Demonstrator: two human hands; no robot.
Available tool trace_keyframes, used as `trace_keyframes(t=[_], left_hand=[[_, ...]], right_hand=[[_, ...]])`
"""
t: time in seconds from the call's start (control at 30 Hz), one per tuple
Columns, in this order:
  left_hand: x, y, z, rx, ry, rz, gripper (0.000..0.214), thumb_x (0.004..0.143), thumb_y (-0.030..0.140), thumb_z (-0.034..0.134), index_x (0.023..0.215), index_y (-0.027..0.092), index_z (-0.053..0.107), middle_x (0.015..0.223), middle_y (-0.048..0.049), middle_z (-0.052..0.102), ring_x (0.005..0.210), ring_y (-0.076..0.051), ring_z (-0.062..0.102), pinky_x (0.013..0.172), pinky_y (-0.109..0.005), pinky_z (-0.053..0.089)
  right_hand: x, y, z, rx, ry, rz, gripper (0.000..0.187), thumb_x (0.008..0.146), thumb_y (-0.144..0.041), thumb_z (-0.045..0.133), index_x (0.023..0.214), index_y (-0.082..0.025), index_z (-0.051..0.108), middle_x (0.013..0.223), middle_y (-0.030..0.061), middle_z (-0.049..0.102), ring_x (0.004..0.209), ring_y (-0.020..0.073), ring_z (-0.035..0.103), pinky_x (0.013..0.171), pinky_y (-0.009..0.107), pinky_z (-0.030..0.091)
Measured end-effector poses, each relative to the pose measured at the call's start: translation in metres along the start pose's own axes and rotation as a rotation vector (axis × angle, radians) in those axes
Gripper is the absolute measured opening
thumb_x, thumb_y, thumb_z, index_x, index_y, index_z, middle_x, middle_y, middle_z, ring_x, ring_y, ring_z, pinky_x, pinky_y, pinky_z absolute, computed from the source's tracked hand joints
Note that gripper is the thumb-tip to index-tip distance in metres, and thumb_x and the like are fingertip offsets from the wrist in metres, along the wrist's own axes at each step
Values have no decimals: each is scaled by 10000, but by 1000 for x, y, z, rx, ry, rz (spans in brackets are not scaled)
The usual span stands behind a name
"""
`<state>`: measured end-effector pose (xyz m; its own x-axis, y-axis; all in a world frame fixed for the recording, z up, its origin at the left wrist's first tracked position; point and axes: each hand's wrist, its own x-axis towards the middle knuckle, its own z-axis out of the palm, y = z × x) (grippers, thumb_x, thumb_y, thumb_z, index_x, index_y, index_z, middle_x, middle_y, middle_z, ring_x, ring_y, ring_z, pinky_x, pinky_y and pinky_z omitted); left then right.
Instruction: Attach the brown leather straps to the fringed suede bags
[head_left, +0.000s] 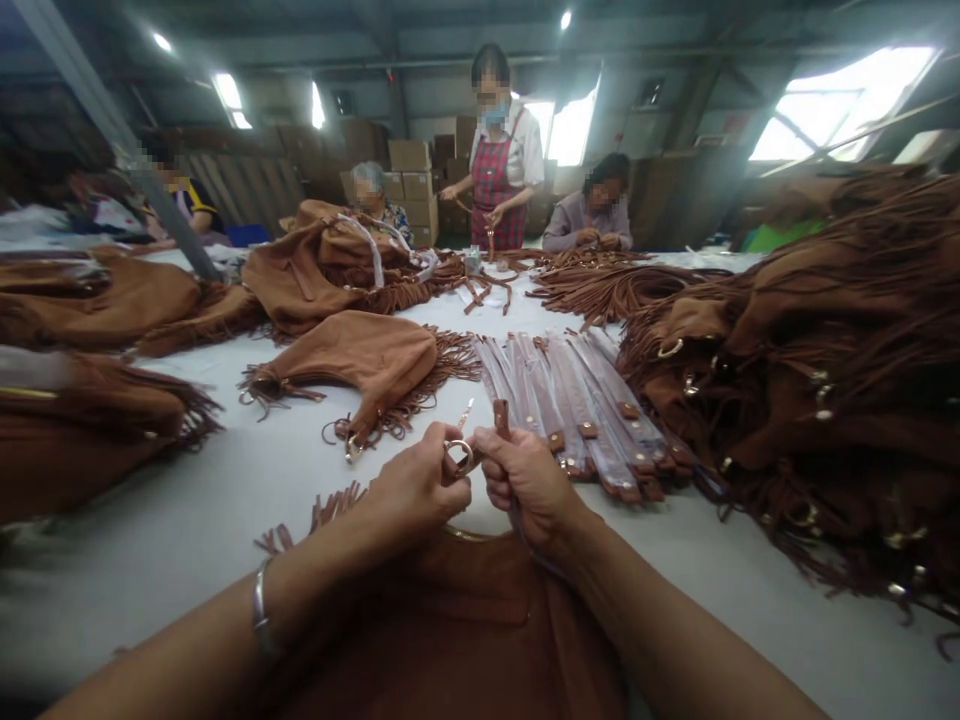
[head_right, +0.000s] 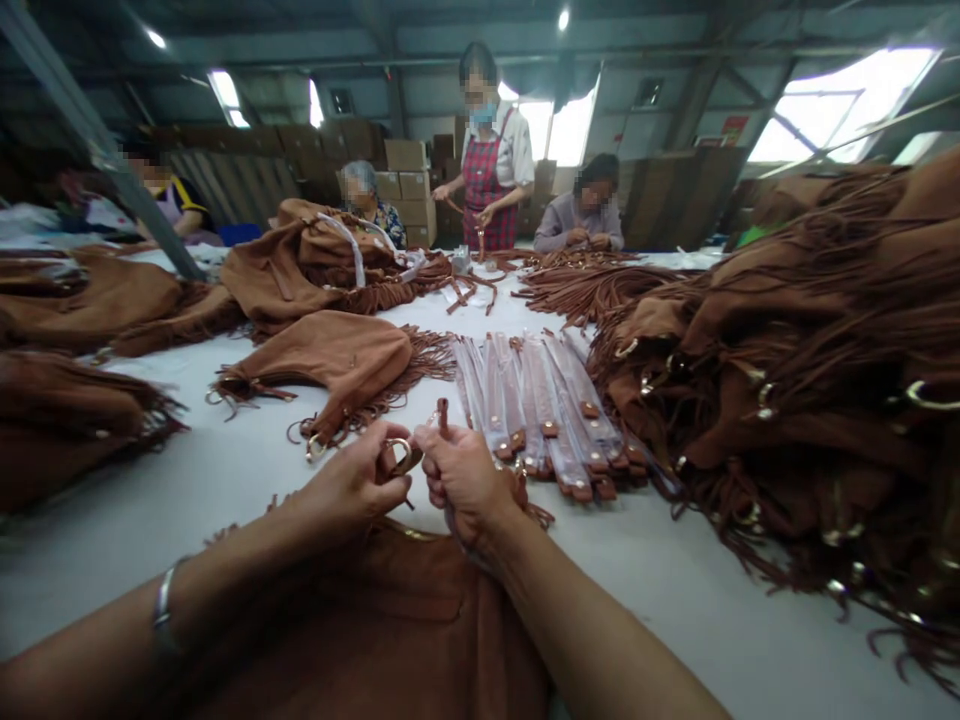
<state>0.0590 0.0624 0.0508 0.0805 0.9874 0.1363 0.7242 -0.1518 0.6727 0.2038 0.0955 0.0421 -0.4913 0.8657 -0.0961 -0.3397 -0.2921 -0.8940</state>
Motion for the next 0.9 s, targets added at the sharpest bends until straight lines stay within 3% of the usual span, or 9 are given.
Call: trace_keyframes(t=[0.1,0.27,0.37,0.47,0.57,0.7,0.9], left_hand=[[-2,1,1,-154,21,-23,445,687,220,557,1098,175,393,635,52,473,551,-104,449,516,-200,329],[-3,0,-3,-127,8,-33,274,717,291,597,933,182,468,658,31,510,581,-117,479,528,-211,332],[-3,-1,-6,-11,22,7,167,777,331,557,829,177,521,666,5,532,610,-127,476,568,-228,319],[-3,-4,-6,13,29,11,142,786,319,546,795,178,533,647,3,555,592,-128,482,560,-231,302],[-4,-7,-4,27,37,-3,142,767,283,549,868,184,528,651,3,574,582,-134,507,543,-228,301],[-6,-9,-4,-80,38,16,372,737,251,582,1084,200,459,693,16,578,604,-126,532,545,-209,344],[-13,-11,-2,-291,68,175,284,747,187,588,1020,187,508,704,35,563,569,-70,505,546,-167,398]], right_hand=[[2,16,-4,-57,2,59,404,690,-515,611,839,-160,488,510,-85,334,369,39,222,335,146,180],[19,40,-5,-238,2,33,238,596,-271,694,665,-122,521,512,-47,413,472,65,357,427,167,262],[25,33,-8,-310,27,-8,244,571,-215,721,727,-119,559,546,-43,454,512,73,398,452,162,290],[19,18,-8,-316,81,-74,288,717,-376,664,824,-134,550,511,-57,407,407,48,306,376,159,219],[7,10,-2,-298,9,-89,342,782,-467,607,817,-134,540,496,-56,383,368,35,248,337,160,161],[2,9,2,-221,-56,-40,337,743,-425,672,787,-131,514,484,-61,371,371,27,253,336,136,176],[9,3,-12,-37,-263,143,332,729,-385,703,790,-136,491,487,-70,364,349,23,214,305,121,172]])
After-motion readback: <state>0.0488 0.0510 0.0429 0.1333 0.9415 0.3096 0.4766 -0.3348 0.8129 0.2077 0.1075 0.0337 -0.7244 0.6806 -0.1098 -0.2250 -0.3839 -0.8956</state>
